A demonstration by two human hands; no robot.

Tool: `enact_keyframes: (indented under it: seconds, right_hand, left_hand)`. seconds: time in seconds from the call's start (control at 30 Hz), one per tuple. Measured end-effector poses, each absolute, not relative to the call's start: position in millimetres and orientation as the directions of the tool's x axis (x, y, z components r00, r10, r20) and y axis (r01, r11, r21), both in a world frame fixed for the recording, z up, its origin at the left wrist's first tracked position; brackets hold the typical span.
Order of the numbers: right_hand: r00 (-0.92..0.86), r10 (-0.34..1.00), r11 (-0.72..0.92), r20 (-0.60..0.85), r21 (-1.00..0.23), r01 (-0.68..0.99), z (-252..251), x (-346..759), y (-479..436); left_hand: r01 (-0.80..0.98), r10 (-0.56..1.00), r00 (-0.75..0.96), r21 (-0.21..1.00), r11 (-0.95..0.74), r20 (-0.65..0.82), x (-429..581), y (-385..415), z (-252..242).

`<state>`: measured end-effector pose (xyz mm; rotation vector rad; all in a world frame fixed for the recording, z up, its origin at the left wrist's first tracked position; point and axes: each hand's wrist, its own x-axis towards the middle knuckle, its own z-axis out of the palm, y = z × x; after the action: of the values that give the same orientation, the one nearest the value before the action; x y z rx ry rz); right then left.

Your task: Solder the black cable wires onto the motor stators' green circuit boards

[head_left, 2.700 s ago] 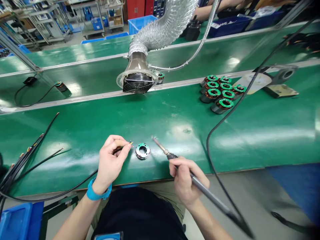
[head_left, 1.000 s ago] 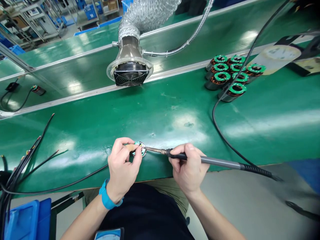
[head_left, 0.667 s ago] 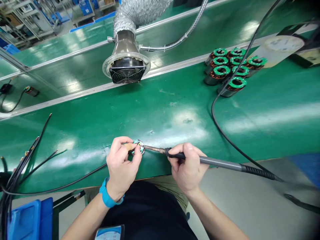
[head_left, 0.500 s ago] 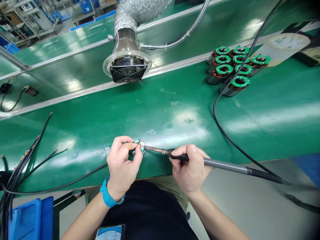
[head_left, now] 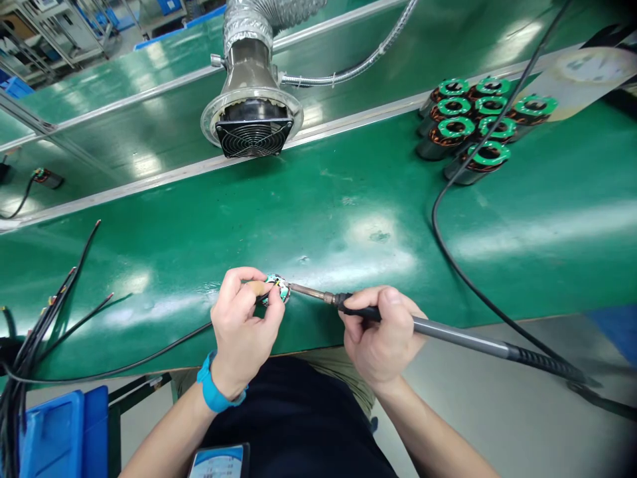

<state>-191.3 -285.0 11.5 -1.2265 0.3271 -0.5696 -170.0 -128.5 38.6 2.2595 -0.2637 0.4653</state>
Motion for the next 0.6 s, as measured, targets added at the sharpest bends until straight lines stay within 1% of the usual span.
enact_keyframes:
  seconds: [0.17,0.27,0.37,0.43,0.53,0.6]
  right_hand:
    - [0.831,-0.542,0.193,0.129,-0.943,0.272,11,-192,-285]
    - [0.854,-0.500,0.161,0.147,-0.953,0.258,11,-193,-286]
    - [0.867,-0.470,0.132,0.168,-0.957,0.257,11,-193,-287]
    - [0.864,-0.468,0.115,0.183,-0.957,0.265,11,-194,-287]
    - [0.855,-0.478,0.087,0.200,-0.958,0.273,10,-194,-287]
    - [0.849,-0.482,0.069,0.217,-0.956,0.284,10,-195,-286]
  left_hand:
    - [-0.339,-0.088,0.913,0.621,-0.707,0.399,-169,-128,46]
    - [-0.334,-0.114,0.920,0.598,-0.729,0.375,-169,-128,51]
    - [-0.345,-0.133,0.915,0.568,-0.747,0.381,-169,-128,55]
    - [-0.365,-0.156,0.902,0.515,-0.776,0.404,-172,-128,56]
    - [-0.394,-0.195,0.866,0.388,-0.833,0.461,-177,-128,54]
    - [-0.404,-0.206,0.843,0.332,-0.853,0.497,-179,-128,52]
